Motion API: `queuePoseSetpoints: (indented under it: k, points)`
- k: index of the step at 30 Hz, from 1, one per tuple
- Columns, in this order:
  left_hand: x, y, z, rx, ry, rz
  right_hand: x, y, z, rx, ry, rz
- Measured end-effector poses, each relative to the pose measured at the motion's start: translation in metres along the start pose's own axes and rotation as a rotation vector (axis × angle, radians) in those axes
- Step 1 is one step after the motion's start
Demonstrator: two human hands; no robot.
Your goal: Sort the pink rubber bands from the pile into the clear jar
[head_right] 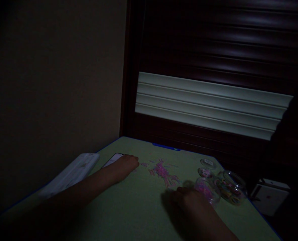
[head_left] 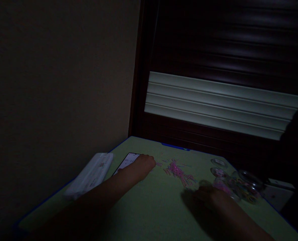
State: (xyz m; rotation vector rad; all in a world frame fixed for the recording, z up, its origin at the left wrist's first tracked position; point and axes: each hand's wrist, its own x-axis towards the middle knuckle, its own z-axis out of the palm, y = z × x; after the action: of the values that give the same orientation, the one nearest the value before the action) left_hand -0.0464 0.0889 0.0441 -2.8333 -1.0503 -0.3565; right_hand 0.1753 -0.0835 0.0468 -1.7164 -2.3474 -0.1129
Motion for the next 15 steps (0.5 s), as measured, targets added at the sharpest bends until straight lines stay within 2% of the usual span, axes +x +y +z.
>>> queuePoseSetpoints:
  k: [7, 15]
  points:
    - [-0.0033, 0.0073, -0.0068, 0.058, -0.035, -0.048, 0.0002, -0.0037, -0.0073, 0.027, -0.038, 0.004]
    - [-0.0050, 0.0063, -0.0045, 0.072, -0.022, -0.051, -0.0005, 0.0002, -0.0010, 0.028, -0.007, 0.003]
